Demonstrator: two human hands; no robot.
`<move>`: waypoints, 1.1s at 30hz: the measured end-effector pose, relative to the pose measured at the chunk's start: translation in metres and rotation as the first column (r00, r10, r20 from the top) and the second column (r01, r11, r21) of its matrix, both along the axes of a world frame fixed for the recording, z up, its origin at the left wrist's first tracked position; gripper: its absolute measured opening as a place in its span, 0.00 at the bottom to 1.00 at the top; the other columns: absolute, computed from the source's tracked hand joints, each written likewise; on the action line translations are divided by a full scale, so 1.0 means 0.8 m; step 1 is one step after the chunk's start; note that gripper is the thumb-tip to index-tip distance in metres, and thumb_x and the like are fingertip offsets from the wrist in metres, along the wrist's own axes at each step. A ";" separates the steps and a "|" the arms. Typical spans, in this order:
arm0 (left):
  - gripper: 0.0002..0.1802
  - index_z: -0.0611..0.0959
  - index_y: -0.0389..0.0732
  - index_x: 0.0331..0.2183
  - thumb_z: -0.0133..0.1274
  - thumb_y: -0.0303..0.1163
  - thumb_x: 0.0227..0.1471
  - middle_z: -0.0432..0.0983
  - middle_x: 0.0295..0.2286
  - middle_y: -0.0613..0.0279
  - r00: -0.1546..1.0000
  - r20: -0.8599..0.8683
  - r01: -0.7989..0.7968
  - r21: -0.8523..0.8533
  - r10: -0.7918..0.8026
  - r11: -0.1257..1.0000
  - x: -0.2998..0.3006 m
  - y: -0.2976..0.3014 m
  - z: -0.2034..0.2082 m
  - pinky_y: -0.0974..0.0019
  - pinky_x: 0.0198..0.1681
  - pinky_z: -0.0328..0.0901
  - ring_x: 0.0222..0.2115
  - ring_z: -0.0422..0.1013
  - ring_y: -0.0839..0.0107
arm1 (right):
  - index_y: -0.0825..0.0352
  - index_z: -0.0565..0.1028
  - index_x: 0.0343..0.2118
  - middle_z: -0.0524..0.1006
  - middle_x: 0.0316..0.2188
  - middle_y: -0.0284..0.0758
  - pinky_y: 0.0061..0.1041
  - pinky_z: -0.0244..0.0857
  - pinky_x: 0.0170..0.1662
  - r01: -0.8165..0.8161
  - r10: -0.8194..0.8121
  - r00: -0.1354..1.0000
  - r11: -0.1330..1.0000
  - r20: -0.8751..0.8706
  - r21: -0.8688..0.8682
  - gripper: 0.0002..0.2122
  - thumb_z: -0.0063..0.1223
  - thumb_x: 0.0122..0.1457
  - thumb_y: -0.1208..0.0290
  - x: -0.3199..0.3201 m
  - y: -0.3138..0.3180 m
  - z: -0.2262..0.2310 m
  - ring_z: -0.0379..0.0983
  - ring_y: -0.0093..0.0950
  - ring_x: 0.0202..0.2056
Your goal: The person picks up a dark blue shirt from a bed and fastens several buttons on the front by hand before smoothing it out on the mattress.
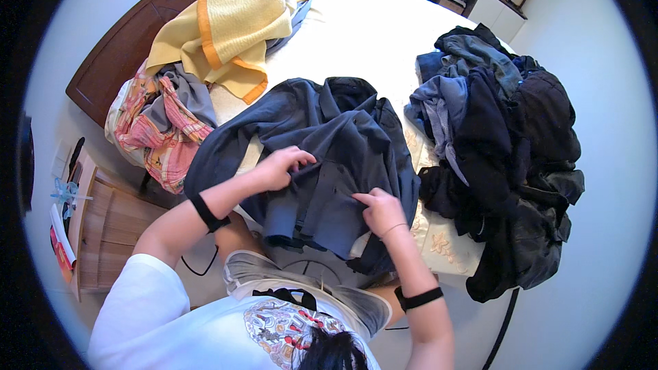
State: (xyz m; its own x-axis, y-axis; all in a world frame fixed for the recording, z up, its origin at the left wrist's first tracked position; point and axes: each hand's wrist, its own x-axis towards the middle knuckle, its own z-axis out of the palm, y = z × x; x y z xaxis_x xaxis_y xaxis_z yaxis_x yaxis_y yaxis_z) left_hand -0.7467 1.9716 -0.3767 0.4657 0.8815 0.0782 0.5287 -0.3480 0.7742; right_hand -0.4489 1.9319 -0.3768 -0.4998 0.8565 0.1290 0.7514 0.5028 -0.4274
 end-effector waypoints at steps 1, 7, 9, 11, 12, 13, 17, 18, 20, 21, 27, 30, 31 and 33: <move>0.31 0.80 0.40 0.39 0.45 0.07 0.29 0.70 0.31 0.58 1.000 -0.003 -0.010 0.057 0.010 0.998 -0.013 0.002 0.009 0.67 0.35 0.67 0.28 0.69 0.65 | 0.57 0.82 0.31 0.74 0.26 0.35 0.32 0.70 0.37 0.034 -0.033 0.998 0.999 -0.051 0.025 0.15 0.52 0.41 0.82 0.009 0.002 0.014 0.74 0.36 0.32; 0.23 0.84 0.43 0.35 0.48 0.13 0.34 0.74 0.31 0.61 0.932 -0.335 -0.006 0.373 0.141 0.928 -0.064 0.004 0.025 0.64 0.35 0.65 0.30 0.71 0.64 | 0.52 0.83 0.23 0.75 0.28 0.30 0.29 0.70 0.39 0.074 -0.096 0.907 0.995 0.409 0.069 0.08 0.56 0.44 0.75 0.068 0.010 0.056 0.74 0.30 0.36; 0.18 0.83 0.45 0.35 0.52 0.21 0.38 0.77 0.34 0.62 0.876 -0.370 0.006 0.650 0.309 0.760 -0.040 -0.003 0.030 0.60 0.38 0.64 0.32 0.72 0.61 | 0.54 0.82 0.25 0.74 0.30 0.31 0.28 0.70 0.40 0.056 -0.084 0.900 0.995 0.427 0.079 0.09 0.55 0.45 0.78 0.049 0.011 0.044 0.74 0.31 0.37; 0.17 0.83 0.43 0.36 0.52 0.21 0.40 0.77 0.34 0.60 0.953 -0.285 0.055 0.506 0.106 0.861 -0.009 -0.006 0.032 0.58 0.39 0.66 0.34 0.73 0.59 | 0.57 0.80 0.24 0.74 0.30 0.31 0.31 0.70 0.34 0.102 -0.127 0.986 0.972 0.108 0.212 0.07 0.54 0.46 0.77 -0.010 0.008 0.052 0.75 0.33 0.32; 0.16 0.82 0.42 0.37 0.52 0.22 0.41 0.76 0.35 0.58 0.950 -0.300 0.057 0.452 0.091 0.890 0.011 -0.009 0.029 0.57 0.40 0.67 0.36 0.73 0.59 | 0.58 0.79 0.25 0.74 0.30 0.32 0.32 0.70 0.34 0.074 -0.068 0.997 0.973 -0.034 0.221 0.06 0.53 0.47 0.77 -0.028 0.008 0.050 0.75 0.35 0.30; 0.16 0.82 0.41 0.37 0.52 0.22 0.42 0.76 0.36 0.57 0.944 -0.318 0.050 0.395 0.086 0.917 0.023 -0.013 0.023 0.56 0.41 0.68 0.38 0.73 0.58 | 0.59 0.79 0.27 0.75 0.31 0.32 0.33 0.70 0.35 0.005 0.009 0.997 0.983 -0.076 0.184 0.06 0.52 0.49 0.77 -0.049 0.012 0.046 0.75 0.35 0.31; 0.14 0.81 0.37 0.38 0.52 0.24 0.45 0.76 0.36 0.51 0.919 -0.325 -0.084 0.385 0.220 0.919 0.042 0.019 -0.052 0.56 0.41 0.69 0.38 0.73 0.53 | 0.57 0.76 0.43 0.75 0.42 0.33 0.29 0.70 0.45 -0.087 0.090 0.996 0.972 -0.004 0.218 0.17 0.49 0.49 0.80 -0.072 0.039 -0.013 0.73 0.35 0.42; 0.14 0.81 0.37 0.38 0.52 0.24 0.45 0.76 0.36 0.51 0.920 -0.325 -0.085 0.384 0.221 0.919 0.044 0.023 -0.054 0.56 0.41 0.69 0.38 0.73 0.53 | 0.57 0.76 0.43 0.75 0.42 0.33 0.29 0.70 0.45 -0.088 0.090 0.996 0.972 -0.003 0.217 0.17 0.49 0.49 0.80 -0.072 0.041 -0.018 0.73 0.35 0.42; 0.05 0.80 0.37 0.28 0.51 0.25 0.45 0.77 0.30 0.49 0.908 -0.357 -0.109 0.304 0.219 0.946 0.045 0.029 -0.058 0.54 0.38 0.70 0.35 0.75 0.52 | 0.56 0.75 0.45 0.73 0.44 0.31 0.30 0.70 0.44 -0.096 0.040 0.972 0.967 0.233 0.235 0.19 0.50 0.49 0.80 -0.067 0.045 -0.025 0.73 0.33 0.42; 0.05 0.80 0.37 0.28 0.51 0.25 0.45 0.77 0.30 0.49 0.908 -0.356 -0.111 0.304 0.220 0.946 0.045 0.031 -0.059 0.54 0.38 0.70 0.35 0.75 0.52 | 0.56 0.75 0.45 0.73 0.44 0.31 0.30 0.70 0.44 -0.098 0.041 0.971 0.967 0.234 0.235 0.19 0.50 0.49 0.80 -0.065 0.046 -0.027 0.73 0.33 0.42; 0.04 0.81 0.39 0.25 0.51 0.27 0.46 0.76 0.25 0.48 0.919 -0.323 -0.148 0.251 0.227 0.957 0.041 0.020 -0.049 0.54 0.34 0.70 0.31 0.75 0.51 | 0.55 0.75 0.41 0.71 0.39 0.34 0.32 0.71 0.41 -0.066 0.058 0.948 0.998 0.313 0.015 0.15 0.56 0.49 0.76 -0.060 0.046 -0.013 0.74 0.36 0.39; 0.04 0.80 0.39 0.24 0.52 0.27 0.46 0.77 0.26 0.49 0.931 -0.296 -0.130 0.279 0.214 0.951 0.040 0.008 -0.030 0.54 0.34 0.69 0.30 0.75 0.52 | 0.55 0.76 0.41 0.71 0.39 0.36 0.35 0.71 0.40 0.063 -0.061 0.979 0.998 0.193 -0.004 0.16 0.62 0.46 0.71 -0.049 0.044 -0.012 0.74 0.38 0.38; 0.04 0.80 0.39 0.25 0.53 0.28 0.46 0.77 0.26 0.50 0.943 -0.243 -0.134 0.343 0.226 0.930 0.040 0.003 -0.022 0.55 0.34 0.69 0.30 0.74 0.52 | 0.55 0.76 0.40 0.71 0.38 0.36 0.37 0.71 0.39 0.108 -0.107 0.979 0.994 0.172 0.001 0.16 0.63 0.45 0.70 -0.044 0.045 -0.016 0.74 0.38 0.38; 0.04 0.80 0.38 0.26 0.54 0.28 0.46 0.77 0.26 0.51 0.953 -0.192 -0.141 0.406 0.235 0.903 0.040 -0.006 -0.005 0.57 0.33 0.69 0.29 0.74 0.53 | 0.56 0.76 0.36 0.71 0.40 0.36 0.37 0.70 0.39 0.115 -0.113 0.982 0.993 0.149 0.000 0.13 0.63 0.45 0.71 -0.039 0.048 -0.015 0.74 0.38 0.38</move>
